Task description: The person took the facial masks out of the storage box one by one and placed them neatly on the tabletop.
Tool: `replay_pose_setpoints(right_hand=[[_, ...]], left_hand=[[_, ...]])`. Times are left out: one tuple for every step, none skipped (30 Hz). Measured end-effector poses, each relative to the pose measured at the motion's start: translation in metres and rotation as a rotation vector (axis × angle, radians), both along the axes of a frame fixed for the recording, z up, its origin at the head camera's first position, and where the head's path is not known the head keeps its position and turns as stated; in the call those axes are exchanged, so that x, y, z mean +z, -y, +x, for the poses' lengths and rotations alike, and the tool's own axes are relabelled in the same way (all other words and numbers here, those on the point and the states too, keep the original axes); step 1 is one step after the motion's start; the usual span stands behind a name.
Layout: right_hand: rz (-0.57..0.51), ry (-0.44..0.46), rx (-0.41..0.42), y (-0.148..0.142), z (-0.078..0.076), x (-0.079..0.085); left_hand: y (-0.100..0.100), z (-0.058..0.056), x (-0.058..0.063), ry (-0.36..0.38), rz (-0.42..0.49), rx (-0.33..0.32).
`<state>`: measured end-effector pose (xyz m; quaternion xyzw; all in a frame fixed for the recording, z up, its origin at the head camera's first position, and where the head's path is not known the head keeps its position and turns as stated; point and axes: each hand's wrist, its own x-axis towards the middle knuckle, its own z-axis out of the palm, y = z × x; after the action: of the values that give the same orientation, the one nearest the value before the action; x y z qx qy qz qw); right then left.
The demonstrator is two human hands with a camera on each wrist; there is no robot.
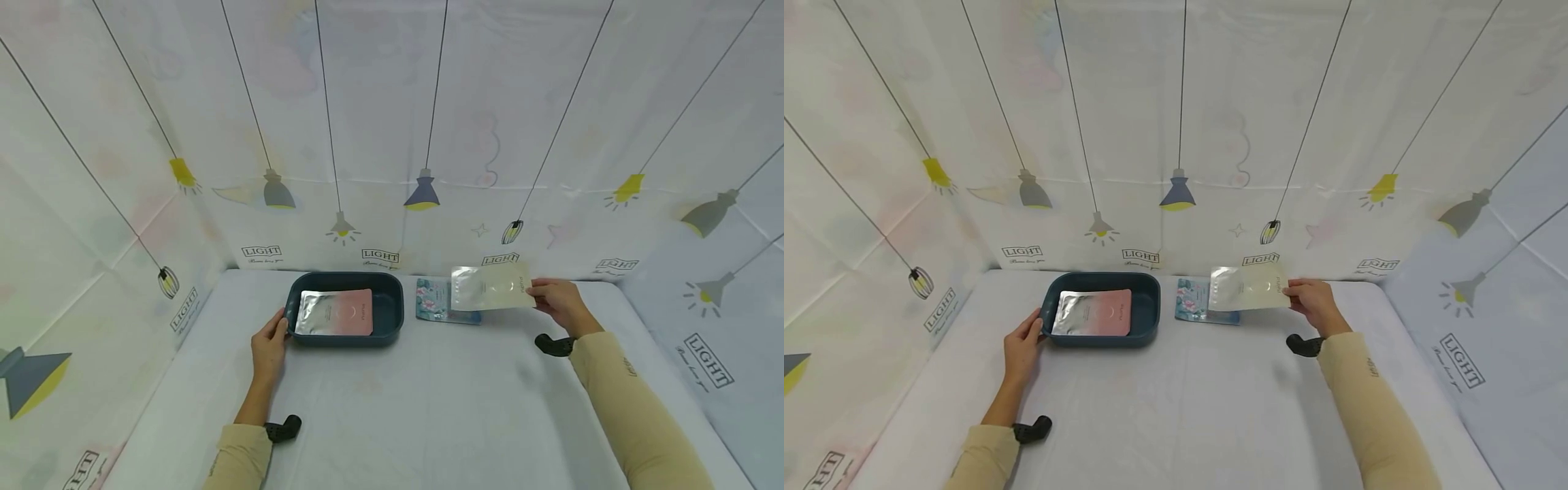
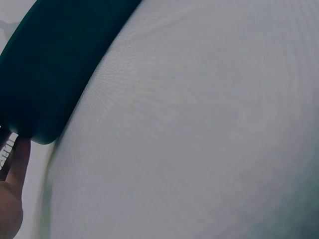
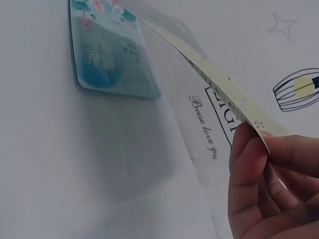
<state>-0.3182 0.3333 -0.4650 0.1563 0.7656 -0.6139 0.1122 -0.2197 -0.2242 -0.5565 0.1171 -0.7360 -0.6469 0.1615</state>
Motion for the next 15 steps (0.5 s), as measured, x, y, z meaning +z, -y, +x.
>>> replay_pose_setpoints(right_hand=[[-0.004,0.001,-0.005,-0.003,0.000,-0.001],[-0.001,0.006,-0.012,-0.006,0.000,-0.002],[0.004,0.012,-0.018,-0.009,0.000,-0.003],[0.007,0.022,-0.029,-0.012,0.000,-0.004],[0.010,0.031,-0.033,-0.014,0.001,-0.005],[0.010,0.044,-0.041,-0.016,0.001,-0.006],[0.004,0.054,-0.045,-0.019,0.001,-0.008],[-0.001,0.064,-0.055,-0.021,0.001,-0.009],[-0.006,0.073,-0.062,-0.023,0.002,-0.010],[-0.013,0.079,-0.067,-0.026,0.003,-0.012],[-0.025,0.081,-0.065,-0.029,0.004,-0.013],[-0.031,0.083,-0.069,-0.031,0.004,-0.014],[-0.035,0.084,-0.067,-0.034,0.005,-0.016],[-0.033,0.088,-0.070,-0.037,0.005,-0.017],[-0.030,0.091,-0.067,-0.040,0.006,-0.019]], left_hand=[[0.000,0.000,0.000,0.003,-0.002,0.001],[0.000,0.000,0.000,0.005,-0.005,0.001],[0.000,0.000,0.000,0.005,-0.008,-0.001],[0.000,0.000,0.000,0.008,-0.009,0.000],[0.000,0.000,0.000,0.009,-0.006,0.001],[0.000,0.000,0.000,0.011,-0.001,0.002],[0.000,0.000,0.000,0.006,0.002,0.000],[0.000,0.001,0.001,0.007,0.008,-0.003],[0.000,0.002,0.005,0.013,0.016,-0.010],[-0.001,0.003,0.009,0.016,0.018,-0.014],[-0.002,0.005,0.014,0.018,0.020,-0.022],[-0.001,0.005,0.014,0.021,0.021,-0.027],[-0.001,0.005,0.014,0.020,0.014,-0.028],[-0.001,0.004,0.013,0.023,0.008,-0.025],[-0.001,0.004,0.012,0.024,0.000,-0.019]])
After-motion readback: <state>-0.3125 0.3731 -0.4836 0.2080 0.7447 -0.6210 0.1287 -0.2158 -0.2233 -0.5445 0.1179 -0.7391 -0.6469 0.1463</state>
